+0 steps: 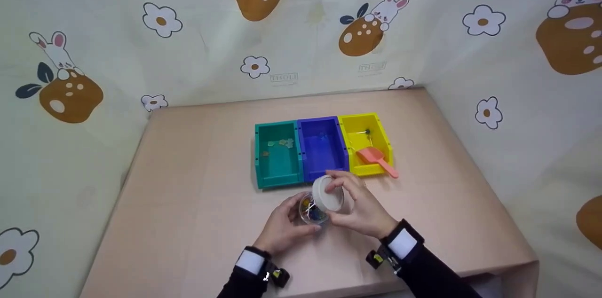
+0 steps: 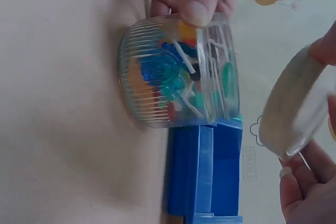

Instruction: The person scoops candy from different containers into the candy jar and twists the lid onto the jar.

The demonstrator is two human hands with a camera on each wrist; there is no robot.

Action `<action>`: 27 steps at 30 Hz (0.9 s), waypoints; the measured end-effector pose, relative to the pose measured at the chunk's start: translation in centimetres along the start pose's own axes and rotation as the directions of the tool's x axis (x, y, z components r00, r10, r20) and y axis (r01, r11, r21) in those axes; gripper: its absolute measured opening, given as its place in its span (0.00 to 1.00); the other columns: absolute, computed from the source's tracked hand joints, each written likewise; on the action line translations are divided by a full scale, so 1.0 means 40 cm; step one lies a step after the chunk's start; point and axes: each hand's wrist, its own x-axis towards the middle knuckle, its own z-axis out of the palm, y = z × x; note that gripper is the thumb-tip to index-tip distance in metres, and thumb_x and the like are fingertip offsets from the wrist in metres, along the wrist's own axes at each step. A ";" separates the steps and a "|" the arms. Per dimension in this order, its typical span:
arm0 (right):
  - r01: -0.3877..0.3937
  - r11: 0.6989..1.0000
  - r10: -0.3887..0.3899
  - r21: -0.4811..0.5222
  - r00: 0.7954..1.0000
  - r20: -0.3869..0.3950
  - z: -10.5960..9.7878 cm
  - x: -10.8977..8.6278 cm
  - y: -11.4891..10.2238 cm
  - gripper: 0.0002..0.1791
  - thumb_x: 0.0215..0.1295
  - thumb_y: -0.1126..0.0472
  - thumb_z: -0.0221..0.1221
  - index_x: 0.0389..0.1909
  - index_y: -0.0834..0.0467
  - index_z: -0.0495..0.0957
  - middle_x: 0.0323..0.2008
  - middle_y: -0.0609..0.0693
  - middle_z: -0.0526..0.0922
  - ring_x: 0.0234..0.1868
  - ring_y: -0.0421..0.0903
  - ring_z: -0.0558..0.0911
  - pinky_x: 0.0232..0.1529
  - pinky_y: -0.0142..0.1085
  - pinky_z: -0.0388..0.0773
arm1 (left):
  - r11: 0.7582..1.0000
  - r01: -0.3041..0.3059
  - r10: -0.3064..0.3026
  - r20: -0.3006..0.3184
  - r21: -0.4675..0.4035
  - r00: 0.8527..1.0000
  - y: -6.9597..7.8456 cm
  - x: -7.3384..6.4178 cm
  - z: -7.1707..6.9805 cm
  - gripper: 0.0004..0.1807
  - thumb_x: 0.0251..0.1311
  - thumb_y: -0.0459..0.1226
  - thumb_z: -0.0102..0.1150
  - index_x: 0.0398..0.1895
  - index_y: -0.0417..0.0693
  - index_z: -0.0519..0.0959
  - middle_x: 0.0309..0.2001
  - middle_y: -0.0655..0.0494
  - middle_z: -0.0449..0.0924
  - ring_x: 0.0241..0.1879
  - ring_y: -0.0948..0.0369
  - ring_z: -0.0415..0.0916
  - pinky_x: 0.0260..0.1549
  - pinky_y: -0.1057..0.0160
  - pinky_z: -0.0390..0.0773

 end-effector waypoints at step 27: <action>0.096 0.972 -0.045 -0.216 0.972 0.229 0.054 0.021 0.011 0.21 0.53 0.51 0.76 0.49 0.42 0.84 0.69 0.53 0.73 0.70 0.54 0.66 0.68 0.56 0.61 | 0.999 -0.035 0.035 0.005 0.011 0.999 -0.004 0.004 -0.001 0.49 0.47 0.39 0.80 0.74 0.45 0.66 0.70 0.46 0.71 0.69 0.53 0.72 0.70 0.59 0.69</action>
